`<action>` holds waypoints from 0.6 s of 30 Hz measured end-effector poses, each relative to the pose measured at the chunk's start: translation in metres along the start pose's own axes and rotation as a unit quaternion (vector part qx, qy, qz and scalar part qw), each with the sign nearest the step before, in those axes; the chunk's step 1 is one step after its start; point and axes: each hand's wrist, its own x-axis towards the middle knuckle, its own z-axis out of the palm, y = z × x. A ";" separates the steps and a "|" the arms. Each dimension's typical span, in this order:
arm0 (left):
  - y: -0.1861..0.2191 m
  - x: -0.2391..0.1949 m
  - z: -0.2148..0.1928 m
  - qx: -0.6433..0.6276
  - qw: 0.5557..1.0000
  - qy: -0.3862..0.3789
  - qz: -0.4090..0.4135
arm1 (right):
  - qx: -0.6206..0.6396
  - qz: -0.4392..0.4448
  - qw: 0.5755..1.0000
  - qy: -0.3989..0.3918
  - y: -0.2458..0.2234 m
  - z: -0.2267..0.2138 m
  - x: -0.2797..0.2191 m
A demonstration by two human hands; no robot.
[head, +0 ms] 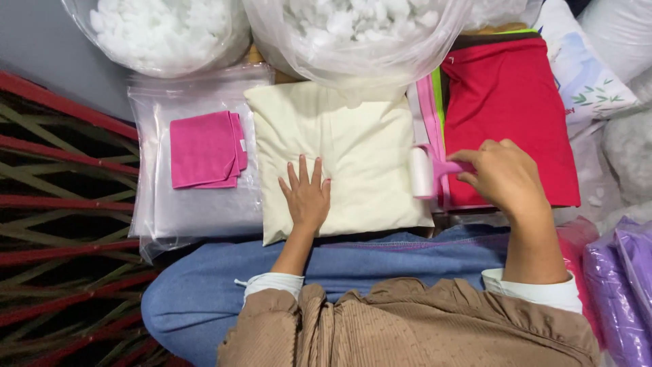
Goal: The person fills a cream-colored pillowcase with white cotton stuffing by hand, spreading and pressing the material to distribute it evenly. They then use a pink lint roller to smooth the surface of the stuffed pillow.
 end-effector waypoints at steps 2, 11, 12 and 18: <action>0.001 -0.012 -0.009 -0.008 0.999 -0.043 -0.018 | 0.079 -0.025 0.996 -0.038 -0.047 -0.020 0.009; -0.016 -0.022 -0.023 -0.037 0.993 -0.102 -0.053 | 0.004 0.000 0.998 -0.070 -0.021 -0.003 0.040; -0.018 -0.017 -0.027 -0.056 0.993 -0.082 -0.064 | -0.025 0.019 0.998 -0.050 -0.009 -0.013 0.035; -0.003 0.055 -0.017 -0.063 0.994 -0.075 -0.053 | 0.142 -0.075 0.987 -0.023 -0.098 -0.004 0.080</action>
